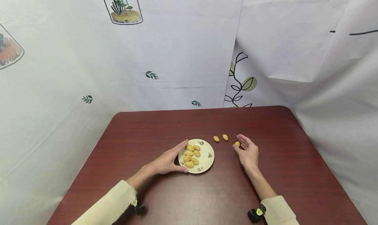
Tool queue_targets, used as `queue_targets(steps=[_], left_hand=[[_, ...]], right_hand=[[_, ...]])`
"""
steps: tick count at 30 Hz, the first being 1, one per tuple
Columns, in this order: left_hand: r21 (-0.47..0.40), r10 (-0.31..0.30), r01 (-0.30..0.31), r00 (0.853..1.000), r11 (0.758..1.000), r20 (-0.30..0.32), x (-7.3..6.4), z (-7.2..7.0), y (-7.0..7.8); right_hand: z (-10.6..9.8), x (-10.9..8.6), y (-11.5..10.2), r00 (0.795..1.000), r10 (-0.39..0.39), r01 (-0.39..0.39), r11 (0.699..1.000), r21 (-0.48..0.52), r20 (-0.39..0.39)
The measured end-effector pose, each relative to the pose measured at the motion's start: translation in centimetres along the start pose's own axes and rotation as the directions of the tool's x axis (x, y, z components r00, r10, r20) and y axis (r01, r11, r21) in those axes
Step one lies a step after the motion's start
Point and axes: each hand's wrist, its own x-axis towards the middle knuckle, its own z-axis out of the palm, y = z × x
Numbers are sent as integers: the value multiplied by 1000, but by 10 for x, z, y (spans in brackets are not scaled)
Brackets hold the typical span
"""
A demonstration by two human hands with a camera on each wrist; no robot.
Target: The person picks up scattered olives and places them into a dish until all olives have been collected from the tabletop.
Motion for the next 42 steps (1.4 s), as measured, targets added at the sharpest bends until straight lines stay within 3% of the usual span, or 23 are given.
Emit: queue_targets(steps=[13,22,42], left_hand=[[-1,-9,9,1000,1000,5,0,-1,2],[-2,-13,13,1000,1000,7,-1,-2,2],[7,-8,8,1000,1000,7,-1,-1,1]], right_hand=[[-2,4,2,999,-10,16,989,-144,46],[-2,6,2,998,-42,51,964,-259,40],[-3,8,7,985,-167,172,906,-388,48]])
